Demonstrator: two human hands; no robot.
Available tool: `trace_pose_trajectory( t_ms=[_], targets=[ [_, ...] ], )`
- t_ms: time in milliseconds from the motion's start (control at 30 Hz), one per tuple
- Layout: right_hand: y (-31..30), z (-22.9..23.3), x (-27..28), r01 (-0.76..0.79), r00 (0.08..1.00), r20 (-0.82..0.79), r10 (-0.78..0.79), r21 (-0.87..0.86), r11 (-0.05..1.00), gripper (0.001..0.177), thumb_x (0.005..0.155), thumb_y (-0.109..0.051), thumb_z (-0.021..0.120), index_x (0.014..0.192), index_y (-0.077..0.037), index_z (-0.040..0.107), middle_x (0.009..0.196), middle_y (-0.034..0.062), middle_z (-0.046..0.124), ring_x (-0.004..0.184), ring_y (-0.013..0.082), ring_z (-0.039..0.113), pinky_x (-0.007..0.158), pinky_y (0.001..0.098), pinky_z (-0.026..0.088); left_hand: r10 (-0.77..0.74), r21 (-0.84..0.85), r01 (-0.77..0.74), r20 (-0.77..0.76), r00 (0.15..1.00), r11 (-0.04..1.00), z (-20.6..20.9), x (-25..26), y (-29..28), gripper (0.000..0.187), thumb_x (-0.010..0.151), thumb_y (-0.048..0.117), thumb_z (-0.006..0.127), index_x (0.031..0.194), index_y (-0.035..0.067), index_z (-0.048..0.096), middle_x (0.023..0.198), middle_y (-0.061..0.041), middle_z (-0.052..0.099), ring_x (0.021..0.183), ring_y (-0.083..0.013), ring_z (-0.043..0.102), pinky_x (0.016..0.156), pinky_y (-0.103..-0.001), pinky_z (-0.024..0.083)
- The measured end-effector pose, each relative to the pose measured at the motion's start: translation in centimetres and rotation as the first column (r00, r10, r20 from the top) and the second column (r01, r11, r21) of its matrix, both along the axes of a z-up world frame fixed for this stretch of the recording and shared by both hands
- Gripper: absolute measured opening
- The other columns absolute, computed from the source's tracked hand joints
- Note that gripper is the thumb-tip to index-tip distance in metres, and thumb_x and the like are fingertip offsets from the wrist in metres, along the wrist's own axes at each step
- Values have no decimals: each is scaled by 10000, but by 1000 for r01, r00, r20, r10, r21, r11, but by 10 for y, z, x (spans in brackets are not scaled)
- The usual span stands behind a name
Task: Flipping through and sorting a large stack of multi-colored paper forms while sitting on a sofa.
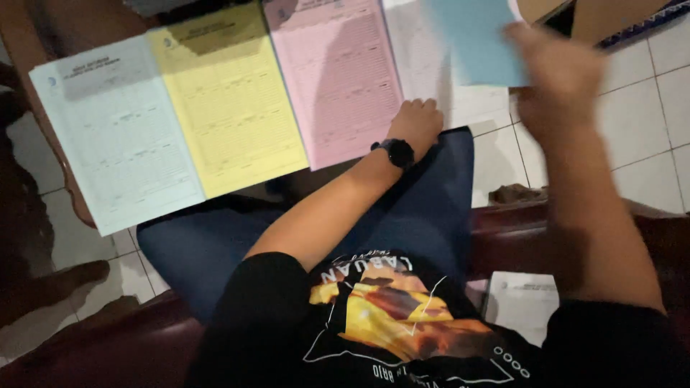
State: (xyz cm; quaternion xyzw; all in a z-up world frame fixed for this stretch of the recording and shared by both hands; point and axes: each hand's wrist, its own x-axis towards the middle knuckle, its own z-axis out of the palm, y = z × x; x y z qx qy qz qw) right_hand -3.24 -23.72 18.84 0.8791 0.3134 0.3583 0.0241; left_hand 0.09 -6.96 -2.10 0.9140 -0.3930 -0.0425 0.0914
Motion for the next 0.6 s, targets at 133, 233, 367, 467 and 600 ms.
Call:
trace_pose_trajectory(
  t_ms=[133,233,367,467,600],
  targets=[
    [-23,-111,25,-60,971,-226,75,76,995,363,986,56,584,1294,-36,752,1293,122,790,1095,300,779,861,389,600,43,-103,-42,11,999,994,-5,-4,-8,153,812,-110,606,883,-20,707,989,-233,719,830,-427,704,662,-441,601],
    [-37,-164,17,93,952,-294,-81,25,995,181,1052,-132,624,1168,-218,734,1139,-59,783,1043,167,752,842,307,589,163,-232,-100,271,949,968,13,-14,6,157,736,26,693,656,160,711,586,-13,644,604,-288,668,725,-499,420],
    [-37,-173,-1,155,796,-605,-32,153,976,430,916,40,666,1303,-144,701,1288,46,754,1157,283,709,920,442,586,108,-332,20,365,925,943,46,-17,31,181,681,-7,742,599,143,682,552,-82,600,605,-298,586,672,-432,345],
    [-36,-178,-8,102,802,-598,17,164,981,485,912,-102,704,1392,-89,642,1385,107,694,1243,309,665,982,457,568,68,-400,107,400,914,910,31,-9,35,145,729,52,737,653,156,671,619,-43,587,649,-248,566,709,-425,363],
    [-50,-190,0,98,793,-609,6,138,986,605,810,27,701,1404,-65,635,1399,147,704,1232,340,681,1007,496,565,112,-556,182,452,885,811,54,-4,38,86,945,155,662,860,141,651,865,-46,624,900,-243,597,793,-413,400]
  ],
)
